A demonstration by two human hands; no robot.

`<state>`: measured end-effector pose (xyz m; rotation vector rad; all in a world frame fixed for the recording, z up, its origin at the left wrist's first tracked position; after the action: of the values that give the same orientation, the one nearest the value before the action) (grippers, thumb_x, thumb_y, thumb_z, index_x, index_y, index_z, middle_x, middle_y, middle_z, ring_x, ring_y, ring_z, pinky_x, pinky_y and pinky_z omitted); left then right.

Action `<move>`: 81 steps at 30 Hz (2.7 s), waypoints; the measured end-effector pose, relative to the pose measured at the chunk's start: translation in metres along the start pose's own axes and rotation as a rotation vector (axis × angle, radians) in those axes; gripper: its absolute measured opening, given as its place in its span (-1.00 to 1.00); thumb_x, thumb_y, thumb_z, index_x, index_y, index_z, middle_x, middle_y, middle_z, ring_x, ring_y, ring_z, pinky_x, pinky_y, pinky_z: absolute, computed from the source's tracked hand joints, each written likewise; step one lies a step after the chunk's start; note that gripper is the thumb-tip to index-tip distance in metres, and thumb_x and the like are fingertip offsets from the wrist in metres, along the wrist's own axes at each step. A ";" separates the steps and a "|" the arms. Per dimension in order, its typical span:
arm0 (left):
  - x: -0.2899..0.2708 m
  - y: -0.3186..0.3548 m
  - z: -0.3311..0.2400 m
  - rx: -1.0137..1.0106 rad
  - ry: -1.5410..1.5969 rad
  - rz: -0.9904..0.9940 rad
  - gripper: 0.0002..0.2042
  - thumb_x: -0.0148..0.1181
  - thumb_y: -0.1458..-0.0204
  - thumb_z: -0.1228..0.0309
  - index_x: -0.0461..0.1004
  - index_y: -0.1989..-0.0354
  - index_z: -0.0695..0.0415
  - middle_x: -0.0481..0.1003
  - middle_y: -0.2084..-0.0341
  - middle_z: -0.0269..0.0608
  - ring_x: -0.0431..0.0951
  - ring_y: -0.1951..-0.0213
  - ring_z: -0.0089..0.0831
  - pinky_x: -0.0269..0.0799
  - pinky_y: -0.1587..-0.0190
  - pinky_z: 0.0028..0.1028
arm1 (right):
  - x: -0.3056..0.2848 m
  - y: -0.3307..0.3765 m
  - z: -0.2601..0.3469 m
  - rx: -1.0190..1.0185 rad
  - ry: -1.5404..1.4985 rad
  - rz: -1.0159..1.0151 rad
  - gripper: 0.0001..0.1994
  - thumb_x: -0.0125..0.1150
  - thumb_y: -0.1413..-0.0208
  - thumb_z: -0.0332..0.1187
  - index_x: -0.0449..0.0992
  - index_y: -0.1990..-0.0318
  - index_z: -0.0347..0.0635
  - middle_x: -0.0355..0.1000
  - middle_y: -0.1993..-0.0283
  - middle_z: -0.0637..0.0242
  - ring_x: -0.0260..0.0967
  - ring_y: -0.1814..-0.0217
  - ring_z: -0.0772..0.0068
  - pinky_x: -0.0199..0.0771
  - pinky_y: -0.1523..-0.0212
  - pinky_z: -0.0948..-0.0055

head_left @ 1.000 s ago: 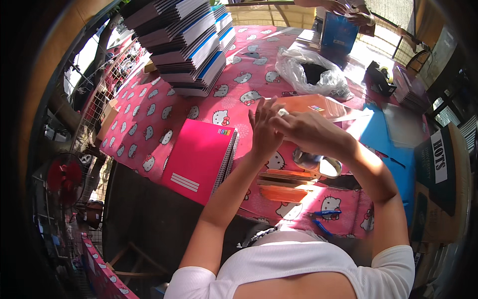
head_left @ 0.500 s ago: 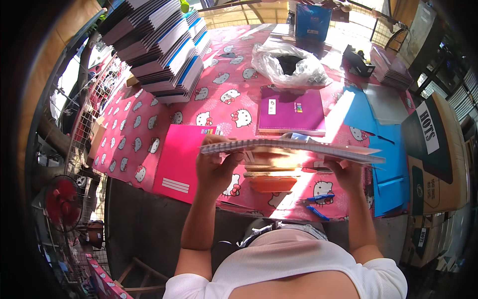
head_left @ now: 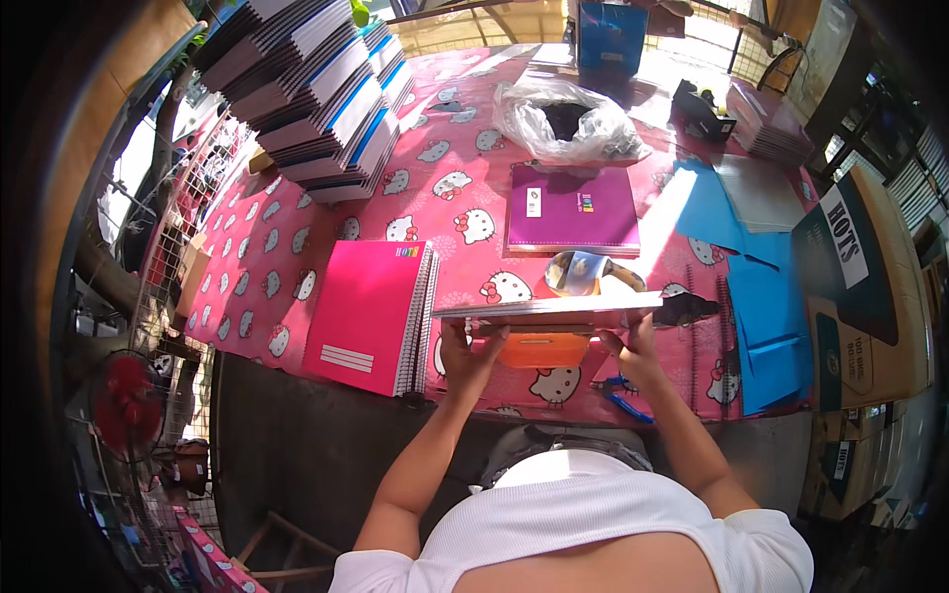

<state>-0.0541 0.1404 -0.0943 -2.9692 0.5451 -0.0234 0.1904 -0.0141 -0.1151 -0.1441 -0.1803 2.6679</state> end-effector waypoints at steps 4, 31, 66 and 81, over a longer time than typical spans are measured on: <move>-0.010 -0.004 -0.055 0.334 -0.132 -0.155 -0.22 0.44 0.23 0.46 0.12 -0.21 0.20 0.25 -0.10 -0.05 0.15 -0.22 -0.24 -0.03 -0.24 -0.21 | 0.022 0.012 0.020 0.004 0.178 0.082 -0.42 0.23 0.03 -0.57 0.12 -0.16 -0.33 0.28 -0.07 0.07 0.26 -0.14 0.20 0.22 -0.15 0.32; 0.146 0.018 -0.150 0.734 -0.626 0.258 -0.84 0.34 0.10 0.36 0.62 0.29 -0.08 0.49 0.51 -0.44 0.48 0.34 -0.45 -0.09 -0.23 -0.18 | -0.042 -0.020 0.168 -0.230 0.290 0.059 -0.82 0.33 0.06 -0.51 0.60 0.25 -0.26 0.42 0.37 0.31 0.40 0.40 0.53 0.38 0.41 0.52; 0.122 0.028 -0.159 0.697 -0.749 0.160 -0.63 0.49 0.44 0.34 0.50 0.38 0.01 0.42 0.52 -0.38 0.45 0.29 -0.40 0.00 -0.23 -0.20 | -0.025 -0.074 0.010 -0.508 0.891 0.057 -0.70 0.22 0.07 -0.43 0.41 0.14 -0.28 0.47 0.24 0.03 0.48 0.18 0.09 0.49 0.14 0.22; 0.121 0.008 -0.148 0.507 -0.579 0.182 -0.55 0.47 0.37 0.39 0.45 0.23 0.06 0.50 0.51 -0.37 0.49 0.41 -0.35 0.11 -0.16 -0.21 | -0.055 -0.070 0.104 -0.235 0.599 0.260 -0.81 0.26 0.16 -0.41 0.50 0.34 -0.26 0.45 0.49 0.14 0.45 0.47 0.17 0.41 0.42 0.38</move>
<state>0.0504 0.0726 0.0508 -2.2712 0.6069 0.5973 0.2561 0.0129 0.0020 -1.0860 -0.2918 2.7057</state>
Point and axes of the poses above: each hand's wrist, its own y-axis away from the middle knuckle, its own x-axis out of the palm, z = x × y, the point moved 8 cm from there along -y, towards the middle knuckle
